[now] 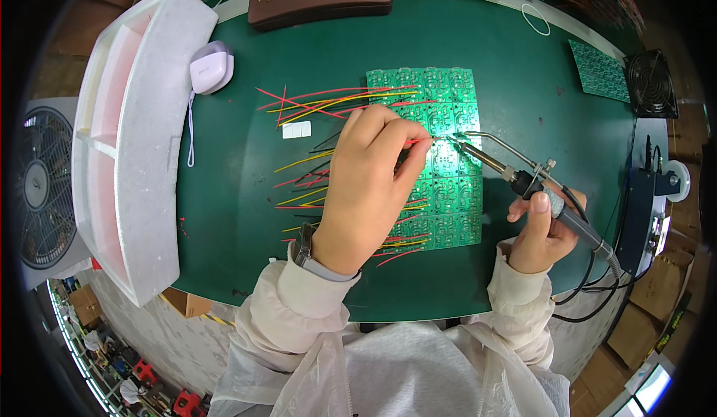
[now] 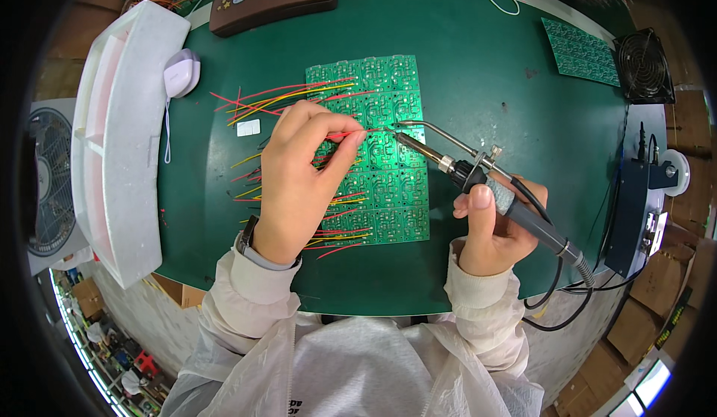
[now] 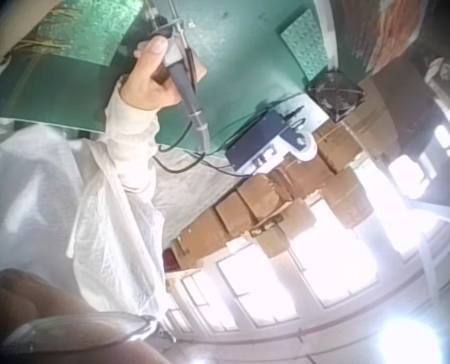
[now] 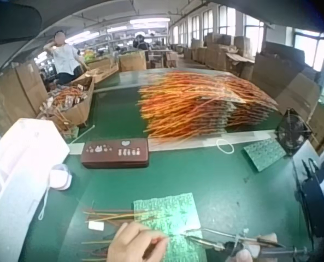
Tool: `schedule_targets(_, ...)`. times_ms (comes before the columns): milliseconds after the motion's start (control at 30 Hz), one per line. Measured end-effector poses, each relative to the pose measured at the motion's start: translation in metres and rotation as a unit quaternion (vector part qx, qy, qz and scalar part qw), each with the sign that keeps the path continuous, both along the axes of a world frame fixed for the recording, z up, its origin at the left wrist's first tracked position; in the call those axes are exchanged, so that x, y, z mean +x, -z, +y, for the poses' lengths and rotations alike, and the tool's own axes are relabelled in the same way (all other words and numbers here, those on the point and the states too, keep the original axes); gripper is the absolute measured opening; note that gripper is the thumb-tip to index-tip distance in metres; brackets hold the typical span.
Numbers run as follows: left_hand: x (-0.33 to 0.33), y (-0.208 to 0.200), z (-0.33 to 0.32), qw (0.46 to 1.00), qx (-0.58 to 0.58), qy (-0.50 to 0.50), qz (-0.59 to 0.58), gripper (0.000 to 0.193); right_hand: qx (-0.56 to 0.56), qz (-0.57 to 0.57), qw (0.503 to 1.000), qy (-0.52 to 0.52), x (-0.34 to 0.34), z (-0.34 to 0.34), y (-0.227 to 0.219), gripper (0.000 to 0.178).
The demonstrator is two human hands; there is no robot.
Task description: The person takes wires from a container and solders them onto circuit boards using a soldering iron.
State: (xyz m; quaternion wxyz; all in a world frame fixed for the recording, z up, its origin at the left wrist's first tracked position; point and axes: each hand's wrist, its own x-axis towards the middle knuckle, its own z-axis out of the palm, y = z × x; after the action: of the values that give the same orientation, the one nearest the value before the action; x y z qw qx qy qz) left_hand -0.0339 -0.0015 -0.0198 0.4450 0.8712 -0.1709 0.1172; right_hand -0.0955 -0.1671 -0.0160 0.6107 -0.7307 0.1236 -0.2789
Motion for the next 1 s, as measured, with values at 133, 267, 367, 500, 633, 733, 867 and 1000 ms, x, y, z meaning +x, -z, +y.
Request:
schedule_targets(133, 0.001, -0.001, 0.0, 1.0, -0.01, 0.004, 0.016, 0.01, 0.01, 0.004, 1.0, -0.007, 0.001, 0.0, 0.0, 0.021)
schedule_targets(267, 0.002, -0.002, 0.0, 0.999, -0.018, 0.005, 0.027, 0.009, 0.013, 0.008, 1.0, -0.009, 0.001, 0.0, 0.001, 0.021)
schedule_targets(367, 0.002, -0.003, 0.0, 0.999, -0.008, 0.001, 0.035, 0.009, 0.015, 0.007, 1.0, -0.011, 0.001, 0.001, 0.001, 0.02)
schedule_targets(500, 0.002, -0.003, 0.001, 0.999, -0.013, 0.002, 0.045, 0.008, 0.01, 0.011, 1.0, -0.009, 0.001, 0.002, 0.0, 0.02)
schedule_targets(633, 0.002, -0.005, 0.001, 0.999, -0.002, 0.003, 0.045, 0.009, 0.001, 0.004, 1.0, -0.01, 0.001, 0.002, 0.001, 0.02)
schedule_targets(733, 0.002, -0.005, 0.0, 0.999, -0.004, 0.001, 0.041, 0.009, -0.007, 0.003, 1.0, -0.008, 0.0, 0.002, 0.001, 0.022)
schedule_targets(867, 0.001, -0.002, 0.0, 0.998, -0.043, -0.007, 0.051, 0.012, 0.0, -0.008, 0.999, -0.036, -0.005, 0.0, 0.002, 0.026)
schedule_targets(1000, 0.002, -0.006, -0.002, 0.999, 0.008, -0.005, 0.035, 0.01, -0.114, -0.038, 0.991, -0.066, -0.008, -0.01, 0.006, 0.028)
